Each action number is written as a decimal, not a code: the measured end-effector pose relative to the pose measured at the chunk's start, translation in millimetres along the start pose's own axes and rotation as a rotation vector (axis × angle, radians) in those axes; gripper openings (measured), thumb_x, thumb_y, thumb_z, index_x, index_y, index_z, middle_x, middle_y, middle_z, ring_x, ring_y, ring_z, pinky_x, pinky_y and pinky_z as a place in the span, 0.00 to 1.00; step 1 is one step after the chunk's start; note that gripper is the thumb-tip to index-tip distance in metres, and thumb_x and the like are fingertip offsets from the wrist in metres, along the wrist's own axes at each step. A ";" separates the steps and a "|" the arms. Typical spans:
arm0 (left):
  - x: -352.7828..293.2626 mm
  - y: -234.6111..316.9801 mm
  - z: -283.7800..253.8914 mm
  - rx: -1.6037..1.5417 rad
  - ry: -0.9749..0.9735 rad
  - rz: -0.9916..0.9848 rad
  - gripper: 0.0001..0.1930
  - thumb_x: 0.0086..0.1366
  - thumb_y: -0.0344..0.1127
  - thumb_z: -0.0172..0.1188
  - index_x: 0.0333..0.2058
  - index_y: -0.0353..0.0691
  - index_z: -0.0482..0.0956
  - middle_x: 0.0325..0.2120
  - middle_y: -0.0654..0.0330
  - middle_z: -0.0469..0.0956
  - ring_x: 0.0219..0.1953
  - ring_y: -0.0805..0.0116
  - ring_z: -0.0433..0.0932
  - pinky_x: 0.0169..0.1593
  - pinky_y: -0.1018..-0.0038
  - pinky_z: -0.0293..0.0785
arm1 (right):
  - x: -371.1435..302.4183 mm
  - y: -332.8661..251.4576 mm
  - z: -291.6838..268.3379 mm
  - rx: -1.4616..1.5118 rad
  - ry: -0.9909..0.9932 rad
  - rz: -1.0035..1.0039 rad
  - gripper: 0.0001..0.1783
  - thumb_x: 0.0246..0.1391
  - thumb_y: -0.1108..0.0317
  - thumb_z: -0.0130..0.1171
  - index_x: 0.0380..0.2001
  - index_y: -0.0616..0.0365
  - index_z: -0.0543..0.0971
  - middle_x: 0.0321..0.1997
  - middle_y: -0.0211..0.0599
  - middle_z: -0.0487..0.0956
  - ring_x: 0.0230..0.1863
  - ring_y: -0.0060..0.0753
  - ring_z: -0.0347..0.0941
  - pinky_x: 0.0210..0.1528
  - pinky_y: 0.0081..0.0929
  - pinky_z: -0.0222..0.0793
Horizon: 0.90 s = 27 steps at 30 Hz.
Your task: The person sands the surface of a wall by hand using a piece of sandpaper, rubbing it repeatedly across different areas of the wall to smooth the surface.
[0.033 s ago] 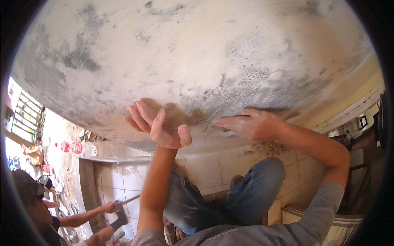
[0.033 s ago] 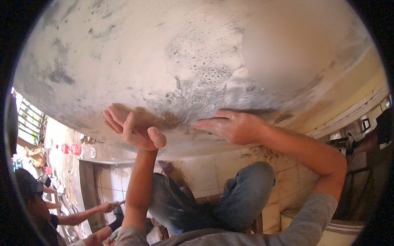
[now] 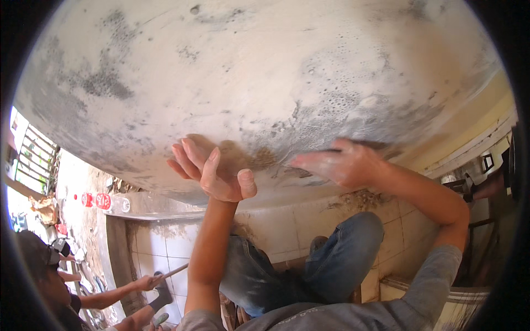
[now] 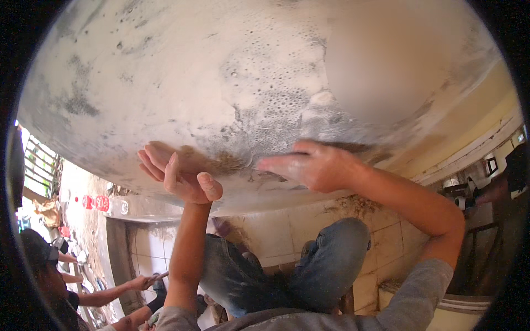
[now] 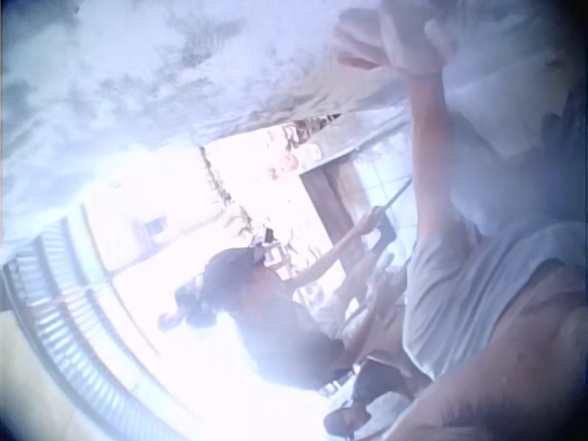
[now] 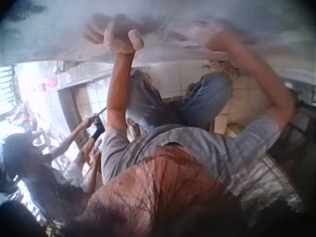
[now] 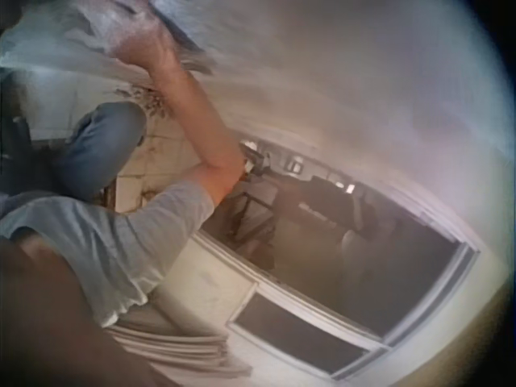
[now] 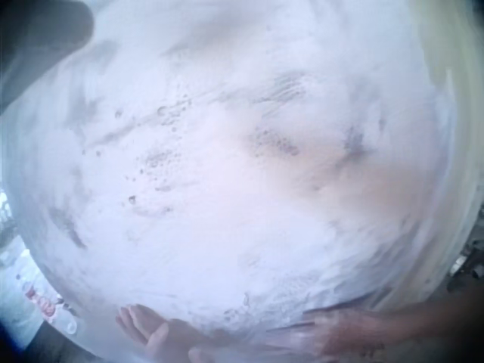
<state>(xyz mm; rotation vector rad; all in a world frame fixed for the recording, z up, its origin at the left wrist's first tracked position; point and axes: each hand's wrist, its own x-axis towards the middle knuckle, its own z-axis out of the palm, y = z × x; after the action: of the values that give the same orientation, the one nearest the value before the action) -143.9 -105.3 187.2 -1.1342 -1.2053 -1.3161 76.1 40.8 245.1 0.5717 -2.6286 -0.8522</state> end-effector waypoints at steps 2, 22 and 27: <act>-1.1 -1.7 -4.9 0.002 -0.012 0.002 0.22 0.59 0.48 0.46 0.45 0.36 0.64 0.57 0.29 0.55 0.66 0.40 0.44 0.65 0.51 0.24 | 9.7 11.4 -21.5 -0.053 0.180 0.191 0.24 0.47 0.66 0.51 0.51 0.50 0.75 0.61 0.20 0.68 0.60 0.10 0.63 0.56 0.24 0.55; 2.1 2.8 -1.1 0.018 -0.053 0.001 0.22 0.60 0.47 0.47 0.46 0.37 0.62 0.58 0.31 0.55 0.66 0.42 0.42 0.65 0.50 0.25 | -16.5 30.0 -34.7 -0.198 0.255 0.334 0.19 0.53 0.61 0.55 0.49 0.47 0.75 0.57 0.21 0.72 0.62 0.20 0.61 0.69 0.53 0.15; 5.8 4.8 -5.2 0.052 -0.090 0.042 0.22 0.61 0.44 0.45 0.49 0.35 0.60 0.59 0.32 0.54 0.66 0.39 0.44 0.65 0.49 0.27 | -17.5 33.3 -40.4 -0.292 0.395 0.499 0.17 0.54 0.63 0.53 0.49 0.48 0.75 0.58 0.22 0.71 0.63 0.21 0.61 0.69 0.52 0.16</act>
<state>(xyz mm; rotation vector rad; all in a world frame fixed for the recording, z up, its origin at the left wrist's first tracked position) -139.7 -111.0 193.0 -1.1857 -1.2668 -1.2071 98.8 54.0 293.6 -0.0044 -2.0951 -0.8337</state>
